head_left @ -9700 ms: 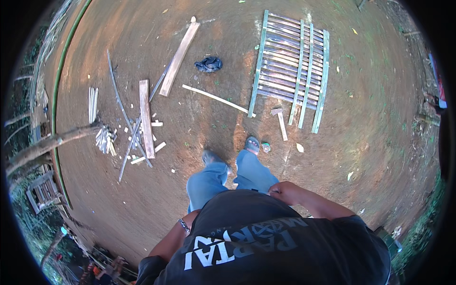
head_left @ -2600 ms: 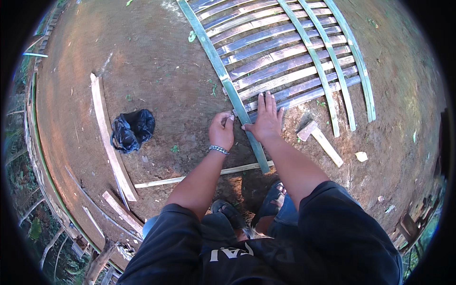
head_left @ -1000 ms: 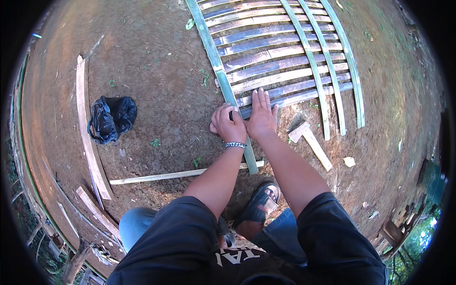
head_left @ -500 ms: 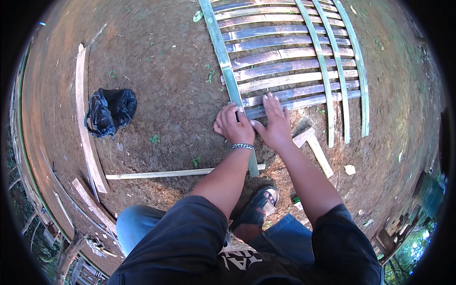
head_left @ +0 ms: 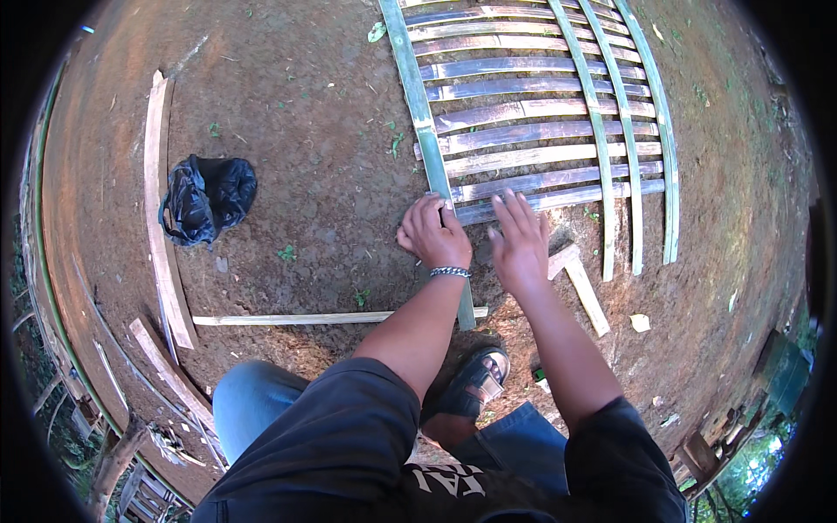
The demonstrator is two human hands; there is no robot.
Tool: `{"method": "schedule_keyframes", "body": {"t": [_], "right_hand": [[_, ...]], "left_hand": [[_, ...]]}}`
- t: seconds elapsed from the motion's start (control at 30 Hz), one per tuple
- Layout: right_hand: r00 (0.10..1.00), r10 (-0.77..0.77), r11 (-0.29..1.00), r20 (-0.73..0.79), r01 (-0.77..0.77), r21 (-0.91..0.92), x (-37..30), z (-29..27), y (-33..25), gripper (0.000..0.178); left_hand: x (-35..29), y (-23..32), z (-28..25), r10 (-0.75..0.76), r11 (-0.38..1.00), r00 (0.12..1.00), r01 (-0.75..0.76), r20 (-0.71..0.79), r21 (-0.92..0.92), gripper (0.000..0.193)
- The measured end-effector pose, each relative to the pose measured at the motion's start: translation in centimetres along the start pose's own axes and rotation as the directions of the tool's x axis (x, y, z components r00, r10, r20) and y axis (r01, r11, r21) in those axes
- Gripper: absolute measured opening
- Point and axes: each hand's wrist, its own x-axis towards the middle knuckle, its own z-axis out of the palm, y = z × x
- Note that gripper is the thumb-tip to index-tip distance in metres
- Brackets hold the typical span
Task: The person sits on the ground and uses a hammer to drive nails into a wooden lattice structure. They repeatedly pick up nails from a black plastic bag and secure them into the frame of the lattice.
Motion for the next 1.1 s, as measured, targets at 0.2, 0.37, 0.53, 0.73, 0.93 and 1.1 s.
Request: {"method": "schedule_keyframes", "body": {"t": [0.2,0.37,0.53,0.73,0.93,1.1], "right_hand": [[0.948,0.004,0.959,0.319,0.086,-0.27,2.8,0.4,-1.5,0.057],[0.92,0.037,0.952,0.39,0.086,-0.293,3.0,-0.3,-1.8,0.059],[0.916,0.042,0.953,0.399,0.083,-0.291,3.1,-0.3,-2.1,0.061],[0.927,0.006,0.964,0.375,0.095,-0.249,2.9,-0.2,-1.6,0.066],[0.948,-0.051,0.995,0.316,0.076,-0.067,2.7,-1.0,-1.0,0.067],[0.995,-0.034,0.968,0.093,0.01,0.252,-1.9,-2.1,1.3,0.059]], "left_hand": [[-0.1,0.2,0.2,0.0,1.0,0.999,0.001,-0.036,0.011,0.014],[0.5,1.2,0.0,-0.077,0.997,0.997,0.077,-0.021,0.019,0.012],[0.6,0.9,0.5,-0.048,0.999,0.996,0.047,-0.081,-0.008,0.009],[0.6,0.8,0.8,-0.052,0.998,0.996,0.054,-0.072,0.02,0.011],[0.6,0.6,0.9,-0.018,0.999,0.996,0.022,-0.092,0.047,0.01],[0.7,0.8,0.6,-0.036,0.998,0.997,0.039,-0.07,0.044,0.011]]}}
